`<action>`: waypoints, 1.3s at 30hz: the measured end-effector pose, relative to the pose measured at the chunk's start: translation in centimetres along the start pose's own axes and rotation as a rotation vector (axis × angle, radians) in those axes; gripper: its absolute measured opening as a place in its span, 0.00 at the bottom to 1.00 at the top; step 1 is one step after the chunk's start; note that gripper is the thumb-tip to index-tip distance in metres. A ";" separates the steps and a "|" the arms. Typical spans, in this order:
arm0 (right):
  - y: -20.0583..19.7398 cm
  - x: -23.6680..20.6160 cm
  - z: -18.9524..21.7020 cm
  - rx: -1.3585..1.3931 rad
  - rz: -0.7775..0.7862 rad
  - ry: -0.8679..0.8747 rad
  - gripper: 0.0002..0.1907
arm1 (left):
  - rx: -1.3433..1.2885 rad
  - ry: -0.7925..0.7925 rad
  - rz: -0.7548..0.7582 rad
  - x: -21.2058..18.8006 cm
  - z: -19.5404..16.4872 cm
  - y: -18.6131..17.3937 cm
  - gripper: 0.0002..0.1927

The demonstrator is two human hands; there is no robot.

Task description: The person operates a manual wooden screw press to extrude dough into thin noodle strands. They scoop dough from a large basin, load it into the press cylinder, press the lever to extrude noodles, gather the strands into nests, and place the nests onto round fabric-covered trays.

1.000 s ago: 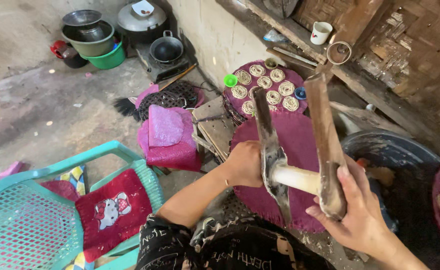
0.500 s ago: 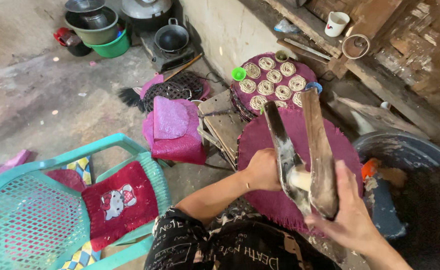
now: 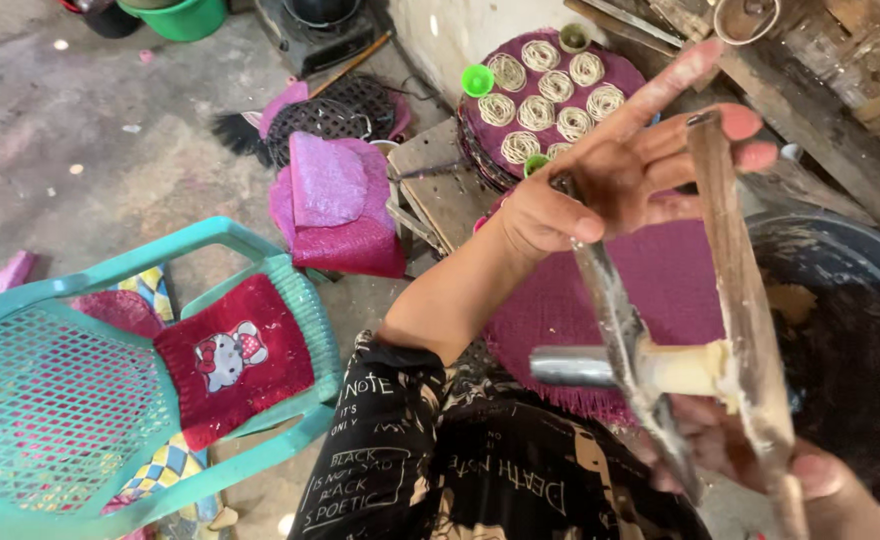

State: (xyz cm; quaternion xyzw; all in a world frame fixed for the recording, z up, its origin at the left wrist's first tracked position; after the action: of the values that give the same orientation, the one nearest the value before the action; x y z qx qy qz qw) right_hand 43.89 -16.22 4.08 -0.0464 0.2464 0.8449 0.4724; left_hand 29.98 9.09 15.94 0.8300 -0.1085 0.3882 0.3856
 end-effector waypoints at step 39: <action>-9.3 -4.3 -7.8 -0.598 -0.513 0.262 0.44 | -0.207 0.358 -0.368 -6.8 -0.9 -4.9 0.43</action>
State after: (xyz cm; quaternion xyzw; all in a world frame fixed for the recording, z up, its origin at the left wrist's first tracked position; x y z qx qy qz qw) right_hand 52.72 -19.14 -4.89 -0.3487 0.0283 0.7211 0.5981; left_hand 27.21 12.29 8.66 0.7101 0.0748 0.4391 0.5453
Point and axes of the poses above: each hand's wrist, its own x-axis towards the middle knuckle, its own y-axis out of the palm, z = x × y, the point moved 7 cm from there along x, towards the middle knuckle, and after that the axes turned 12 degrees about -x, right-handed, at the moved point
